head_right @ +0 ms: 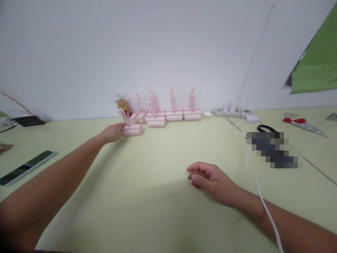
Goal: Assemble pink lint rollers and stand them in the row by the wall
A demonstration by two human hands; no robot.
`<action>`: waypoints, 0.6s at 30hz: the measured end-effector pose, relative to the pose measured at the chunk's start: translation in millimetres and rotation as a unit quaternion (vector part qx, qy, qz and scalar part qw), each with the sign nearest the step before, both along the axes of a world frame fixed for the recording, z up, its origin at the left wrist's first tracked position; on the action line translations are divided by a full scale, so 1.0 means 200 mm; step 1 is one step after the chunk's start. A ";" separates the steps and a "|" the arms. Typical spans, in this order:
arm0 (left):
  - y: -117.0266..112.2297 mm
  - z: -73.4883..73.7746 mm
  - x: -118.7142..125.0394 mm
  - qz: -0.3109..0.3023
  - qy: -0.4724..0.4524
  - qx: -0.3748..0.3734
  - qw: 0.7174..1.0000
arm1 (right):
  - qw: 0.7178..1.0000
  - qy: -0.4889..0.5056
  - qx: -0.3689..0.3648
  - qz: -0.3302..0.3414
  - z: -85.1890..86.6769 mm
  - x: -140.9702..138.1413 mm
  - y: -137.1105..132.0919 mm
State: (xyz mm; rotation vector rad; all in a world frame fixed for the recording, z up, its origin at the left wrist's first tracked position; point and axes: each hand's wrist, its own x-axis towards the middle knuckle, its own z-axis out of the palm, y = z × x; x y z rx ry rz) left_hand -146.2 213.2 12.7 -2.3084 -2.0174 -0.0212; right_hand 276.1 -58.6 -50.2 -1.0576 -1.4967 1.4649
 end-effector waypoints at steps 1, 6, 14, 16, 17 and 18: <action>0.03 -0.01 0.01 0.004 0.000 0.002 1.000 | 1.000 -0.002 0.000 0.000 0.00 0.00 0.00; 0.16 -0.02 0.02 0.019 0.002 0.010 1.000 | 1.000 0.005 0.000 -0.004 0.02 -0.01 0.00; 0.26 -0.04 0.02 0.040 -0.019 0.024 0.999 | 1.000 0.020 -0.005 -0.001 0.02 -0.01 0.00; 0.27 -0.05 0.03 0.048 -0.036 0.026 0.998 | 1.000 0.019 -0.008 -0.002 0.01 -0.02 0.00; 0.26 -0.05 0.04 0.053 -0.048 0.027 0.997 | 1.000 0.018 -0.010 -0.003 0.01 -0.02 0.00; 0.26 -0.05 0.04 0.058 -0.062 0.028 0.996 | 1.000 0.018 -0.011 -0.004 0.01 -0.02 0.00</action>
